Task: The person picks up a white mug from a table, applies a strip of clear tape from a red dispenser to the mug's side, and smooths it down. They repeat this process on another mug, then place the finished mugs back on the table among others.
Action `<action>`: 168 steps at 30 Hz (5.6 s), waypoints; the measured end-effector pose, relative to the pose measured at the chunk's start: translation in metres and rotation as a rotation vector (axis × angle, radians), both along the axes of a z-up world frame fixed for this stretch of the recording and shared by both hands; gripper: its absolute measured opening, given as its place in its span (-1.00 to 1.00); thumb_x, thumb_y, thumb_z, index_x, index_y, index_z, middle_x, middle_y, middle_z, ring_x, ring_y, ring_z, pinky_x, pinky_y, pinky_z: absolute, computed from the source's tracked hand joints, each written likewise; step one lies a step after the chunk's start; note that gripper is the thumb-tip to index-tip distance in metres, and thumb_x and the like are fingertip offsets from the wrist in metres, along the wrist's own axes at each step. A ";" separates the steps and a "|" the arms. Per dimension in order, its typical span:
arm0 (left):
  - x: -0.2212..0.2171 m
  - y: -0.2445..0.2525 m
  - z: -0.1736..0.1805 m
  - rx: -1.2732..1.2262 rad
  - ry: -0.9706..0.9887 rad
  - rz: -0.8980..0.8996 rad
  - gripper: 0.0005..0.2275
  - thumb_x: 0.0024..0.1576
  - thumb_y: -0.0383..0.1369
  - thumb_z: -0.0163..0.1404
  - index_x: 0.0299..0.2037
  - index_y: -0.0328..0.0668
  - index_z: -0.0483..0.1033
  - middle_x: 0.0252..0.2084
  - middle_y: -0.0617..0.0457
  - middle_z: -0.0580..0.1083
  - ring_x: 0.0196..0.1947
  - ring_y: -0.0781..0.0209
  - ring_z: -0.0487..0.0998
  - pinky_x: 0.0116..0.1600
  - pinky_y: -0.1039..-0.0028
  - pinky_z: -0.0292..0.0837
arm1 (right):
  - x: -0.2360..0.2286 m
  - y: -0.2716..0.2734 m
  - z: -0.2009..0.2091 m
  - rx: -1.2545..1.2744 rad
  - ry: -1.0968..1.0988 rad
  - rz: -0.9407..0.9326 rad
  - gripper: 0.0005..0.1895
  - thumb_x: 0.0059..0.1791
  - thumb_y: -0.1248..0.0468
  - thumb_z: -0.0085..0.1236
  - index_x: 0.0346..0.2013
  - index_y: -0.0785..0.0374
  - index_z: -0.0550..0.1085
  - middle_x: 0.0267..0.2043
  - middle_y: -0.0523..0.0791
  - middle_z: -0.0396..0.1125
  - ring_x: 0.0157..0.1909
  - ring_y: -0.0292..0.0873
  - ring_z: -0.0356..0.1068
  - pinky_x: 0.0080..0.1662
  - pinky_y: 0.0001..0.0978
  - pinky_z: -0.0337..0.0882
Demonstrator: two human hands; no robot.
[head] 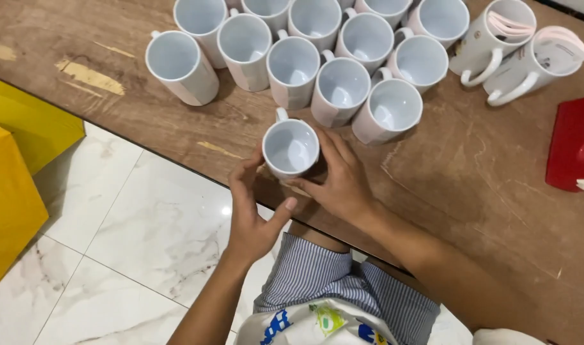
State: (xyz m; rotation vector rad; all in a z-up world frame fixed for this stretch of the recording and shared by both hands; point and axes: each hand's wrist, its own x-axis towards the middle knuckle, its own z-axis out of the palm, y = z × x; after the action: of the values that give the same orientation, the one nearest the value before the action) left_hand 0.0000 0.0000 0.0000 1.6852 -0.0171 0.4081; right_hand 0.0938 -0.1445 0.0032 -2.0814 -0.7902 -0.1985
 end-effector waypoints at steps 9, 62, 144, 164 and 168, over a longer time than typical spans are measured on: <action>0.032 0.065 -0.026 0.076 0.007 0.186 -0.41 0.01 -0.28 0.16 0.12 -0.27 0.04 0.18 -0.16 0.25 0.28 -0.10 0.21 0.28 0.14 0.12 | 0.027 0.078 -0.013 0.057 0.008 0.027 -0.09 -0.28 0.18 0.42 0.26 0.30 0.18 0.11 0.10 0.22 0.15 0.18 0.28 0.13 -0.02 0.30; 0.059 -0.360 -0.021 0.477 -0.337 -1.322 -0.55 0.14 -0.11 -0.16 0.10 -0.29 0.16 0.21 -0.40 0.14 0.13 -0.30 0.31 0.15 0.03 0.29 | -0.153 -0.388 -0.009 0.161 0.294 -1.278 -0.56 -0.08 0.26 0.14 0.06 0.30 0.32 0.07 -0.03 0.18 0.05 -0.08 0.27 0.03 -0.34 0.33; 0.156 -0.208 -0.051 -0.509 0.299 -0.909 -0.71 0.14 -0.34 0.00 0.03 -0.31 0.41 -0.19 0.11 0.49 -0.23 0.41 0.46 -0.12 0.63 0.39 | 0.051 -0.242 0.078 -0.398 0.634 -0.739 -0.49 -0.17 0.00 0.12 0.01 0.15 0.47 -0.05 -0.19 0.41 -0.12 -0.24 0.34 -0.10 -0.41 0.26; 0.163 -0.208 -0.048 -0.478 0.310 -0.990 -0.69 0.14 -0.33 -0.01 0.04 -0.33 0.39 -0.06 0.07 0.47 -0.08 0.34 0.47 0.04 0.53 0.42 | 0.238 -0.236 0.062 -0.704 -0.168 -0.252 -0.74 -0.05 0.37 0.15 -0.06 0.21 0.53 -0.31 -0.07 0.44 -0.19 0.02 0.38 -0.15 -0.13 0.29; 0.163 -0.208 -0.047 -0.480 0.315 -0.996 -0.68 0.14 -0.32 -0.01 0.06 -0.31 0.39 -0.05 0.07 0.47 -0.08 0.34 0.47 0.04 0.54 0.41 | 0.237 -0.241 0.056 -0.371 -0.170 -0.269 -0.75 -0.07 0.41 0.38 -0.17 0.30 0.49 -0.29 -0.11 0.43 -0.20 -0.26 0.43 -0.15 -0.38 0.30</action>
State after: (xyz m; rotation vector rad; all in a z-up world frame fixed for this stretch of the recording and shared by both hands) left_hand 0.1633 -0.2080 -0.0466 1.0696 -0.4682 -0.5642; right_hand 0.3306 -0.3859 0.0591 -2.5490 -0.6826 -0.4057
